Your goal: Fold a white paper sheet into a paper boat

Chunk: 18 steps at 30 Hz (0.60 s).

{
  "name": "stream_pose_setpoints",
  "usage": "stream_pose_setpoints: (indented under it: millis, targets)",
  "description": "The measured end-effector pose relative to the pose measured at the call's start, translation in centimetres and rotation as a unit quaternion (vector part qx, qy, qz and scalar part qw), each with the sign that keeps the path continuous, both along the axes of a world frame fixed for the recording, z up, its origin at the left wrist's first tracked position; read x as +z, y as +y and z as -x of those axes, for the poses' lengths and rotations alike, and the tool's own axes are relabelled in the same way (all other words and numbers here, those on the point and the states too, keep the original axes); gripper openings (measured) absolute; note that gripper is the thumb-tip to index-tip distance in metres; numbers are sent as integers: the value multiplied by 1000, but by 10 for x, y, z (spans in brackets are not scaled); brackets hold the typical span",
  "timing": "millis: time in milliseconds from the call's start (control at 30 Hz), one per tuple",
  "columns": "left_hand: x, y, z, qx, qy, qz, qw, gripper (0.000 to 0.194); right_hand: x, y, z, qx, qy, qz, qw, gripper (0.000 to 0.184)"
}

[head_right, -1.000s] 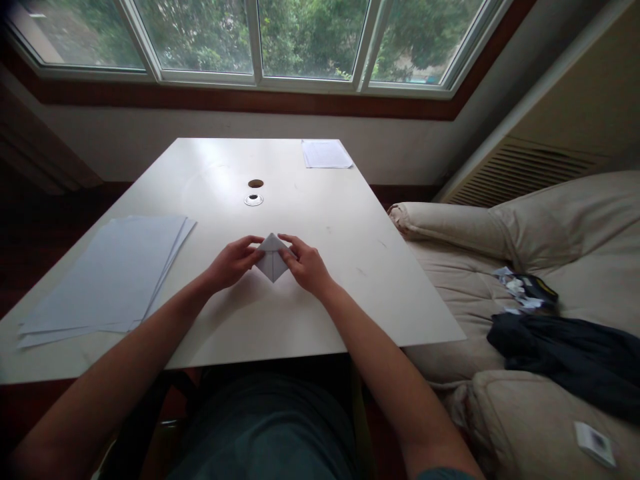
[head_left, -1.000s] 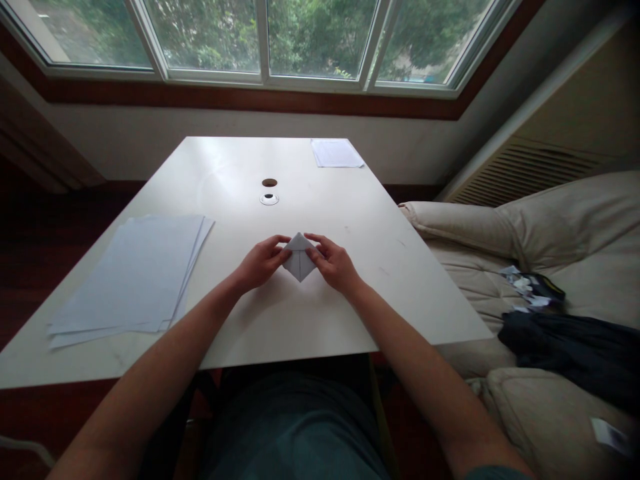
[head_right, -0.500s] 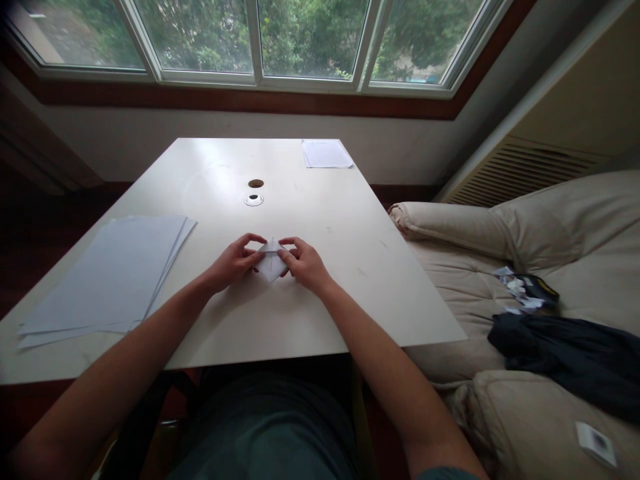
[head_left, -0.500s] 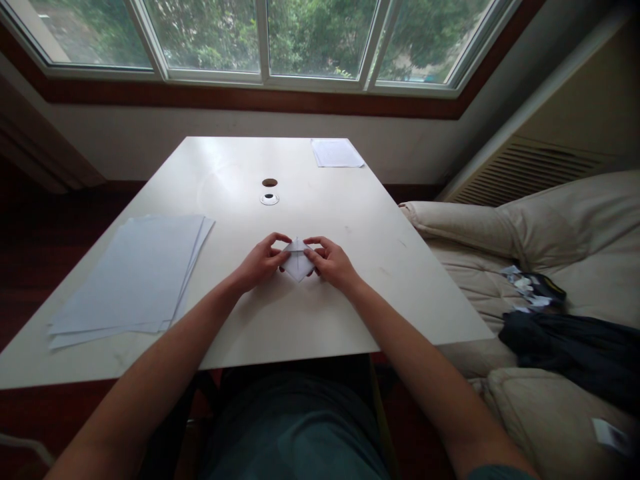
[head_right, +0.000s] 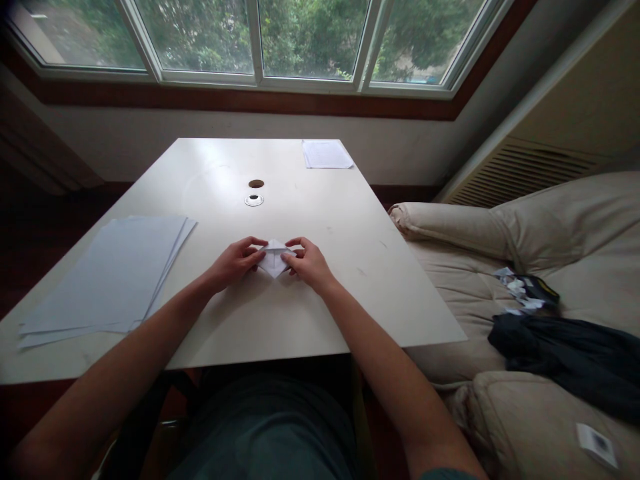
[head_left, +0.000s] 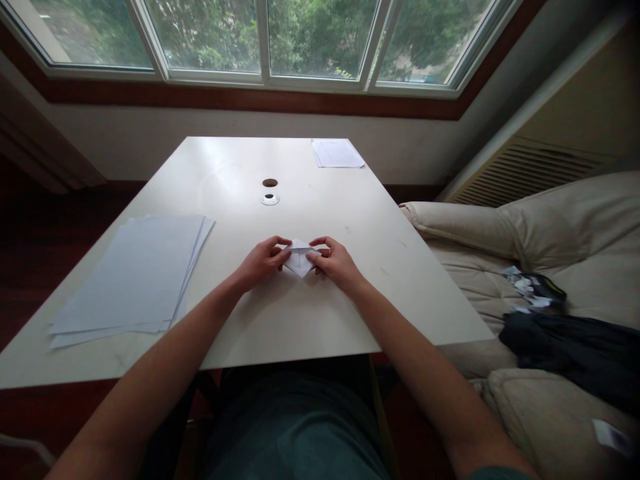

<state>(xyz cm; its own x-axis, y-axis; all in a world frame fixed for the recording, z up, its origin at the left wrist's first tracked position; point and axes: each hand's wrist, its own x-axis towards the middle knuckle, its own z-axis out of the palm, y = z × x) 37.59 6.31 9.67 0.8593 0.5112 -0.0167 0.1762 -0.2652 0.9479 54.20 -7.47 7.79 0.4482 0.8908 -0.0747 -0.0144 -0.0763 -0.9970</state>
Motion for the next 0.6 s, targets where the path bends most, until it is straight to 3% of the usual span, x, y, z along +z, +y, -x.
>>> stream_pose_setpoints:
  millis: [133,233,433,600]
  targets:
    - [2,1,1,0,1,-25,1000,52,-2,0,1,-26,-49,3,998,34]
    - [1,2,1,3,22,-65,998,50,-3,-1,1,-54,-171,10,984,27]
    - [-12,4,1,7,61,-288,956,41,-1,-2,1,-15,-417,-3,909,16]
    - [-23,12,2,-18,35,-422,906,33,-3,-2,-2,27,-494,-24,869,19]
